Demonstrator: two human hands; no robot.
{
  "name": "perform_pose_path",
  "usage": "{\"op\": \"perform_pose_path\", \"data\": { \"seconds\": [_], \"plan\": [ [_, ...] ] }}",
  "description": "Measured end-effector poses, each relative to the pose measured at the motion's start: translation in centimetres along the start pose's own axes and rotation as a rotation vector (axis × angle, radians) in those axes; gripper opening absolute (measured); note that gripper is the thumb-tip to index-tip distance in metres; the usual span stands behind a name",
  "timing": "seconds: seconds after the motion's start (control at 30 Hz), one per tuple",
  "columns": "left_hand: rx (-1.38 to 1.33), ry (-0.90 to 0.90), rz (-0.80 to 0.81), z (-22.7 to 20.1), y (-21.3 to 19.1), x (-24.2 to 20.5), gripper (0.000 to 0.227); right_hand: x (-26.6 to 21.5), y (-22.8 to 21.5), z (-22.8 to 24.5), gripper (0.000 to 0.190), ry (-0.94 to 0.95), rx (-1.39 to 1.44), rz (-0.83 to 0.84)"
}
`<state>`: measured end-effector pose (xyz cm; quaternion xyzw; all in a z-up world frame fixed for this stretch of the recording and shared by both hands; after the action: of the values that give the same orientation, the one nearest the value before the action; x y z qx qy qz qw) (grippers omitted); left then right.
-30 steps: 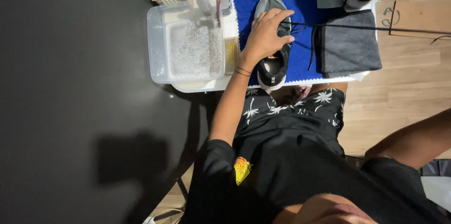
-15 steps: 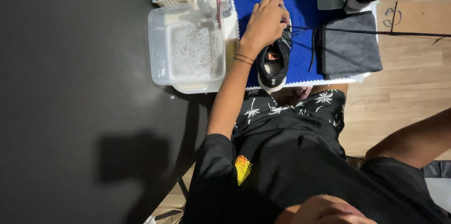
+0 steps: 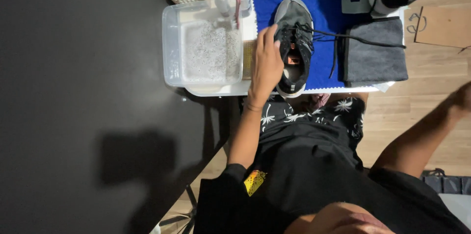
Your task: The person is threading shoelaces through the eyelets of a black sneaker on a service counter.
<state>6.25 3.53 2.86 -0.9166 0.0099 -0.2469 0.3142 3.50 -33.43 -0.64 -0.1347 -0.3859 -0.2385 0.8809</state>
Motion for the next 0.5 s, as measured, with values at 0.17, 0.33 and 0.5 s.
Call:
{"op": "perform_pose_path", "data": {
  "seconds": [0.17, 0.33, 0.5],
  "plan": [
    [0.060, -0.198, 0.082, 1.7, 0.9, -1.9, 0.042, -0.4, 6.9, 3.4, 0.024, 0.010, 0.003, 0.004],
    [0.141, -0.232, 0.051, 2.8, 1.9, -3.3, 0.043, -1.1, 10.4, 5.8, 0.024, 0.013, -0.012, 0.006],
    [0.231, -0.190, 0.075, 1.7, 0.9, -4.6, 0.041, -2.7, 13.1, 6.0, 0.015, 0.008, -0.066, 0.392]
  ]
}}
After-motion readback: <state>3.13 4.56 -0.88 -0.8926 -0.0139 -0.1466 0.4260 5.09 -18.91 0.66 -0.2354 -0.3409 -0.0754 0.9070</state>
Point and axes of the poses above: each hand's wrist, its own x-axis towards the middle knuckle, its own y-axis out of the palm, z = x × y, the point moved 1 cm from there along x, towards the middle knuckle, and after that the axes turned 15 degrees about y, right-handed, at the moved point
